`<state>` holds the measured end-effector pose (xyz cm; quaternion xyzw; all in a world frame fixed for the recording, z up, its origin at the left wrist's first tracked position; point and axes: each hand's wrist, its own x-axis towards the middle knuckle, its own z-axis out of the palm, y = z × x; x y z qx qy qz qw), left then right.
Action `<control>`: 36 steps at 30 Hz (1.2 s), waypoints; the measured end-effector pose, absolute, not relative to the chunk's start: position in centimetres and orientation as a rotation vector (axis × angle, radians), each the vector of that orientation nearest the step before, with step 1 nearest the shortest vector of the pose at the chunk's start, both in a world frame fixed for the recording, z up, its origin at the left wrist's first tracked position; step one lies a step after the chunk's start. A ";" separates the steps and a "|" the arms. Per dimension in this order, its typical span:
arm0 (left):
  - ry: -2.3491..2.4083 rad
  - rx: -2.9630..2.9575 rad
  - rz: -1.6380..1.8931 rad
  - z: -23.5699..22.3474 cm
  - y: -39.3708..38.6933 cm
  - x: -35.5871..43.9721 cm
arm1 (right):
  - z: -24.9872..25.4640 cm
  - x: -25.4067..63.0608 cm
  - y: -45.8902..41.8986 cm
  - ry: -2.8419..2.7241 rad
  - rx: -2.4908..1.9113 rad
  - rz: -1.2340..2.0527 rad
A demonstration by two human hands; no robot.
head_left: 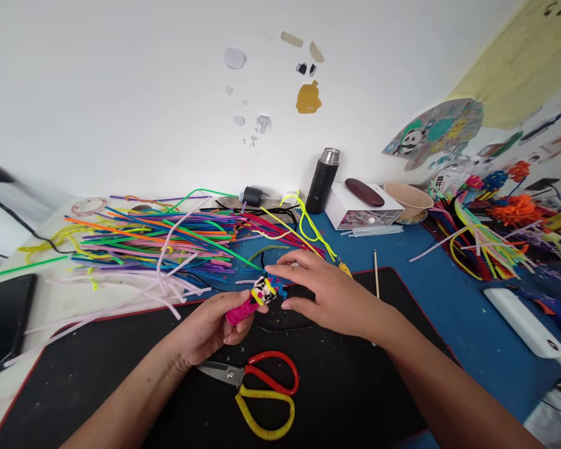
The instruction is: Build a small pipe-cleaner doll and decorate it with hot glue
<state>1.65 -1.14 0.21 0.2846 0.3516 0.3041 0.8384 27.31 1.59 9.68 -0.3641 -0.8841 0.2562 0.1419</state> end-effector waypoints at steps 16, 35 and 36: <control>0.777 0.693 0.605 0.5 -1.2 1.9 | 9.1 27.3 1.8 -2.600 -1.037 0.720; 0.757 0.721 0.602 1.0 -1.2 2.1 | 9.0 26.9 1.7 -2.616 -1.070 0.691; 0.753 0.724 0.603 1.0 -1.2 2.1 | 8.9 26.9 1.6 -2.619 -1.073 0.690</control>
